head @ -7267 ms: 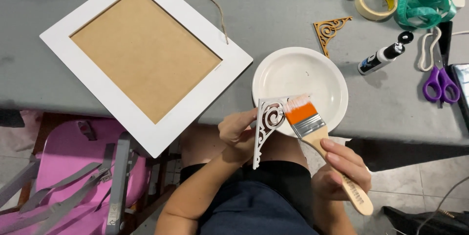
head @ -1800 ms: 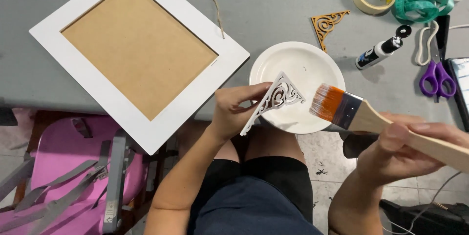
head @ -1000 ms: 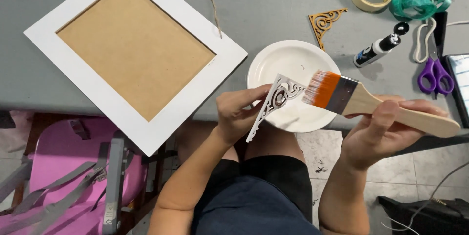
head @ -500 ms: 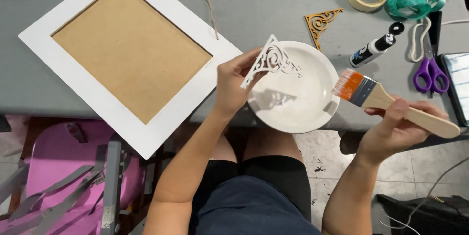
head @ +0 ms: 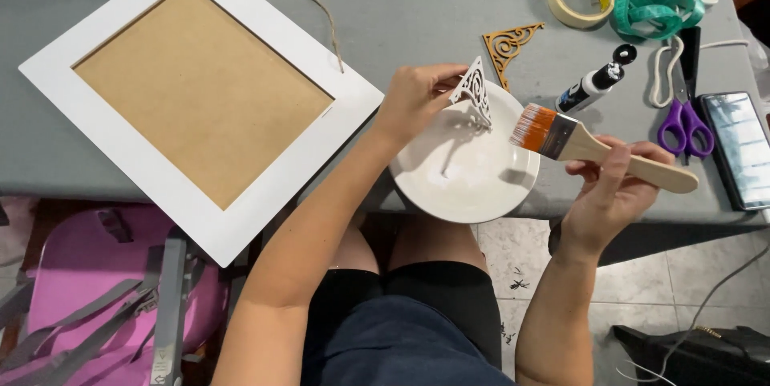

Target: Painting small ornate decorative pieces with white paint using a brush on a workshop table.

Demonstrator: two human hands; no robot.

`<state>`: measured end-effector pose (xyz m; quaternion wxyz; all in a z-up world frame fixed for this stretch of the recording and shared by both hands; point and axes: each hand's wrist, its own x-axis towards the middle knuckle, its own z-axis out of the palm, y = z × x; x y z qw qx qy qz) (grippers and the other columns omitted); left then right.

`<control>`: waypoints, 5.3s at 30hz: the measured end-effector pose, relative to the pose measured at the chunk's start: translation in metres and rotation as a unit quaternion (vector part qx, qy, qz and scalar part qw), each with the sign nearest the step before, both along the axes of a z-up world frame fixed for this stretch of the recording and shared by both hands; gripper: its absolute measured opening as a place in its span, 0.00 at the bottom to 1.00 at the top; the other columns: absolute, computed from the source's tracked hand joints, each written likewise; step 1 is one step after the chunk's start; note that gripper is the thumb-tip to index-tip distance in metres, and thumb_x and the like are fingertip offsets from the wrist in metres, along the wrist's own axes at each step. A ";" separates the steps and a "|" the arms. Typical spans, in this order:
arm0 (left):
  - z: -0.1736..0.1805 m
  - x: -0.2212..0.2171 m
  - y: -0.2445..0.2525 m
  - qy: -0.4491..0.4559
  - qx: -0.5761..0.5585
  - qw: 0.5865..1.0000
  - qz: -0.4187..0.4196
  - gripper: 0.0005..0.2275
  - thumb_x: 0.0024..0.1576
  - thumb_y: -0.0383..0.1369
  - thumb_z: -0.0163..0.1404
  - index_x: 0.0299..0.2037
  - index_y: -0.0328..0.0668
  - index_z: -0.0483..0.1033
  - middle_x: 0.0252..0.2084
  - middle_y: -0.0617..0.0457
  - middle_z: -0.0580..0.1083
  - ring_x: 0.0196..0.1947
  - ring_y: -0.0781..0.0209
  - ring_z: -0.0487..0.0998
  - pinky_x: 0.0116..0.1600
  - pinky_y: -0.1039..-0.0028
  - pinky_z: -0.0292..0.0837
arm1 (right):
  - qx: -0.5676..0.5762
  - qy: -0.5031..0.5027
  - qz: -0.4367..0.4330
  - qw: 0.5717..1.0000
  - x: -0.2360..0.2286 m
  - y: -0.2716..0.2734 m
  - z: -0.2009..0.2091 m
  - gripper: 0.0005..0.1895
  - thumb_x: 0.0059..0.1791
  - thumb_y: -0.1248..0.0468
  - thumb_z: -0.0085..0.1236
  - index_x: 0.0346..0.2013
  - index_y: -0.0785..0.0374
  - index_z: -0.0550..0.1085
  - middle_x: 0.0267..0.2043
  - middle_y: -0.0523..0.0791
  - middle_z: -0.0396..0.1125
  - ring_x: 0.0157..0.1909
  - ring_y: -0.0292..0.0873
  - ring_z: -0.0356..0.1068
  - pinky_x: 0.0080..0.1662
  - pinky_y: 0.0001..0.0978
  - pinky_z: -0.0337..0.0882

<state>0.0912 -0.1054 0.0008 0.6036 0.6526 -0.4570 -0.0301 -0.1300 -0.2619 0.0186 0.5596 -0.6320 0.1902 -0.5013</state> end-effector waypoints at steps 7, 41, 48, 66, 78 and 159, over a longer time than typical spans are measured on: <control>-0.007 0.026 0.006 -0.256 0.065 0.962 0.069 0.11 0.55 0.34 0.66 0.47 0.51 0.82 0.27 0.61 0.79 0.21 0.64 0.72 0.25 0.70 0.60 | 0.013 -0.017 0.009 1.000 0.000 -0.009 -0.010 0.12 0.61 0.56 0.53 0.48 0.54 0.60 0.45 0.48 0.70 0.37 0.41 0.69 0.36 0.27 0.74; 0.051 0.049 0.048 -0.413 0.155 0.889 0.119 0.15 0.58 0.26 0.60 0.56 0.36 0.77 0.62 0.43 0.74 0.67 0.46 0.70 0.64 0.60 0.74 | 0.099 -0.037 -0.018 0.994 -0.051 -0.014 -0.023 0.08 0.63 0.59 0.53 0.47 0.50 0.61 0.43 0.44 0.68 0.24 0.36 0.62 0.30 0.21 0.67; 0.043 0.074 -0.020 -0.200 0.163 0.957 0.133 0.19 0.60 0.49 0.56 0.31 0.46 0.63 0.34 0.55 0.65 0.29 0.58 0.66 0.31 0.68 0.63 | 0.071 -0.009 0.002 0.997 -0.047 -0.009 -0.028 0.09 0.62 0.58 0.50 0.45 0.53 0.60 0.41 0.49 0.68 0.23 0.38 0.65 0.39 0.27 0.72; -0.008 0.073 -0.180 -0.120 0.438 0.878 0.149 0.53 0.41 0.54 0.73 0.69 0.47 0.47 0.50 0.41 0.73 0.52 0.44 0.73 0.51 0.55 0.73 | 0.057 -0.014 -0.027 0.998 -0.047 -0.028 -0.019 0.11 0.59 0.56 0.52 0.45 0.54 0.60 0.38 0.48 0.68 0.21 0.38 0.63 0.32 0.27 0.71; 0.000 0.090 -0.156 -0.027 0.287 0.954 0.088 0.45 0.52 0.26 0.65 0.73 0.43 0.41 0.55 0.33 0.67 0.41 0.36 0.79 0.44 0.55 0.73 | 0.038 -0.020 -0.034 0.999 -0.051 -0.026 -0.015 0.11 0.59 0.56 0.52 0.45 0.55 0.60 0.39 0.50 0.68 0.20 0.38 0.63 0.39 0.30 0.74; -0.007 -0.130 0.056 0.308 -0.258 0.915 0.047 0.11 0.45 0.23 0.69 0.37 0.29 0.85 0.36 0.42 0.78 0.38 0.59 0.79 0.43 0.72 0.81 | -0.328 0.010 0.089 0.940 -0.001 0.051 0.025 0.05 0.45 0.72 0.73 0.32 0.69 0.82 0.30 0.52 0.76 0.29 0.48 0.76 0.37 0.35 0.75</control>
